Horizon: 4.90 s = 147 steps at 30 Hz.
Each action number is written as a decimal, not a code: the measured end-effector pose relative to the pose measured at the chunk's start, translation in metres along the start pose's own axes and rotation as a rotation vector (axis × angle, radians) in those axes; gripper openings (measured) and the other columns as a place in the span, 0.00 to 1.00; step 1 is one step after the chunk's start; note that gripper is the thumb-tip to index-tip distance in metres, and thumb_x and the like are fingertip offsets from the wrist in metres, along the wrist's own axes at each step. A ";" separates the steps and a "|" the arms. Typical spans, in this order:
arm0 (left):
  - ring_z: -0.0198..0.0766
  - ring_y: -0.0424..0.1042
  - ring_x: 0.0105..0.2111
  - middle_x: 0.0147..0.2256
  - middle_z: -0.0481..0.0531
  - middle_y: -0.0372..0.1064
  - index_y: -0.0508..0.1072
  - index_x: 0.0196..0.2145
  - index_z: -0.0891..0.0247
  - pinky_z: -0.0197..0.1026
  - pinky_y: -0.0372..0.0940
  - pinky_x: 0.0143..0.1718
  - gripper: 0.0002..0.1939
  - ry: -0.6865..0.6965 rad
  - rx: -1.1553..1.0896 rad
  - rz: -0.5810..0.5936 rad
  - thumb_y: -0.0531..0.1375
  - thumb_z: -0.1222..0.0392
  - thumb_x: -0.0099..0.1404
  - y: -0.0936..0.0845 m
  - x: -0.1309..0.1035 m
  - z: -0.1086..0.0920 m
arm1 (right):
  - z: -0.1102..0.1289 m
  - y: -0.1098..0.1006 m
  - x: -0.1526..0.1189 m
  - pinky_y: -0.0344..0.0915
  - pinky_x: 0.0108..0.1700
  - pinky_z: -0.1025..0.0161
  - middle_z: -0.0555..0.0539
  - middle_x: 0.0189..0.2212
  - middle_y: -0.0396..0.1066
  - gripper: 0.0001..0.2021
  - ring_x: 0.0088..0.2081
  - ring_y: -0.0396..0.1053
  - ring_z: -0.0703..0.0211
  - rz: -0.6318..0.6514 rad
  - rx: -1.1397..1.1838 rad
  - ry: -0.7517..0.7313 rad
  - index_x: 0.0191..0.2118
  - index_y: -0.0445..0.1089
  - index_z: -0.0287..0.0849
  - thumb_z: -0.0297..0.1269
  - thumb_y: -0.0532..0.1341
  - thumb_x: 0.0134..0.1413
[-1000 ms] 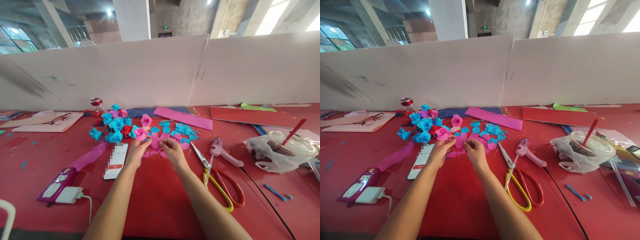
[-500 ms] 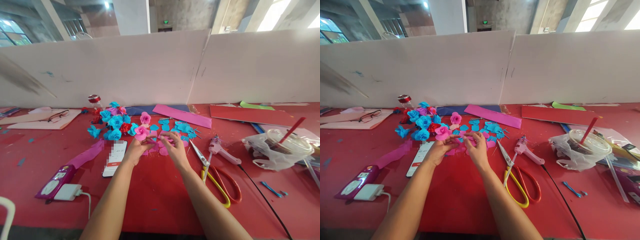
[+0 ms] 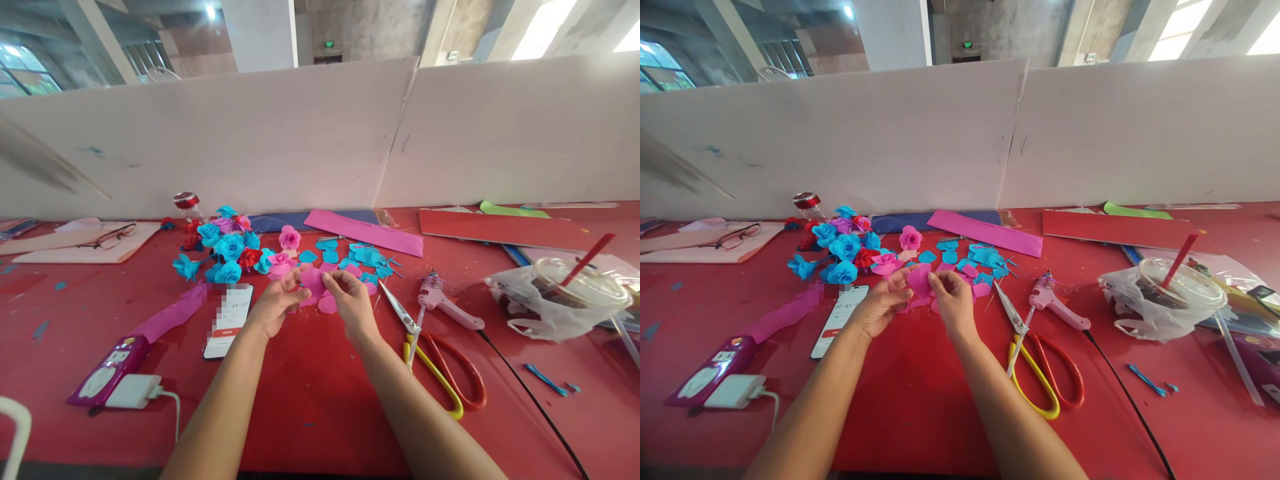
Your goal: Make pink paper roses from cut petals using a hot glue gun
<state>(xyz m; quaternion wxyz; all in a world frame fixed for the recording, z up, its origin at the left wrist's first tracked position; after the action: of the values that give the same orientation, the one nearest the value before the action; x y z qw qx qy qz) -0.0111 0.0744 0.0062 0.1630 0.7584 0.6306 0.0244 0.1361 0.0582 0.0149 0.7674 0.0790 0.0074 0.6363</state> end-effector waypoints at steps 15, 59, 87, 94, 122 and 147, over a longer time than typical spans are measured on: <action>0.21 0.47 0.14 0.19 0.41 0.62 0.73 0.30 0.65 0.31 0.42 0.15 0.14 0.073 -0.091 -0.130 0.71 0.59 0.46 0.001 0.002 0.002 | -0.007 0.001 -0.001 0.64 0.35 0.64 0.50 0.25 0.72 0.13 0.29 0.68 0.62 -0.055 0.192 0.076 0.31 0.71 0.39 0.44 0.66 0.43; 0.18 0.43 0.11 0.15 0.36 0.54 0.70 0.28 0.66 0.29 0.39 0.13 0.15 0.035 -0.123 -0.167 0.70 0.63 0.42 -0.019 0.011 0.002 | -0.007 -0.064 -0.192 0.45 0.16 0.73 0.51 0.31 0.62 0.37 0.20 0.52 0.74 0.304 0.752 0.706 0.51 0.65 0.45 0.65 0.64 0.38; 0.17 0.41 0.08 0.25 0.53 0.74 0.63 0.22 0.66 0.27 0.42 0.08 0.12 -0.010 -0.634 -0.389 0.57 0.70 0.63 -0.054 0.013 -0.006 | -0.018 0.019 -0.069 0.55 0.13 0.72 0.56 0.20 0.62 0.24 0.13 0.56 0.70 0.694 0.157 0.579 0.43 0.60 0.44 0.62 0.52 0.54; 0.17 0.40 0.08 0.23 0.49 0.73 0.64 0.23 0.66 0.26 0.42 0.08 0.10 0.008 -0.599 -0.428 0.61 0.69 0.60 -0.055 0.012 -0.006 | -0.016 0.021 -0.075 0.54 0.13 0.72 0.55 0.22 0.63 0.28 0.15 0.58 0.70 0.684 0.165 0.608 0.44 0.61 0.44 0.64 0.55 0.50; 0.18 0.42 0.09 0.13 0.38 0.57 0.60 0.19 0.65 0.28 0.40 0.11 0.16 0.143 -0.535 -0.413 0.66 0.71 0.50 -0.060 0.013 -0.009 | -0.020 0.018 -0.074 0.54 0.13 0.73 0.56 0.22 0.61 0.22 0.16 0.59 0.70 0.687 0.111 0.609 0.41 0.62 0.44 0.60 0.53 0.55; 0.19 0.40 0.09 0.11 0.35 0.50 0.65 0.21 0.66 0.30 0.39 0.12 0.14 0.089 -0.456 -0.352 0.69 0.68 0.46 -0.052 0.010 -0.010 | -0.023 0.015 -0.068 0.55 0.12 0.72 0.55 0.24 0.62 0.24 0.15 0.57 0.70 0.674 0.124 0.599 0.45 0.60 0.46 0.61 0.54 0.54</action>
<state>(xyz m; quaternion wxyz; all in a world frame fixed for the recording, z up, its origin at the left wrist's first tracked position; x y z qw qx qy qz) -0.0609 0.0946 -0.0005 0.3031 0.5791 0.7375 0.1701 0.1059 -0.0029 -0.0121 0.4751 -0.0649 0.2410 0.8438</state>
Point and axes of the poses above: each hand's wrist, its own x-axis towards the middle knuckle, its own y-axis out of the palm, z = x × y, the point moved 7 cm from there along x, towards the middle knuckle
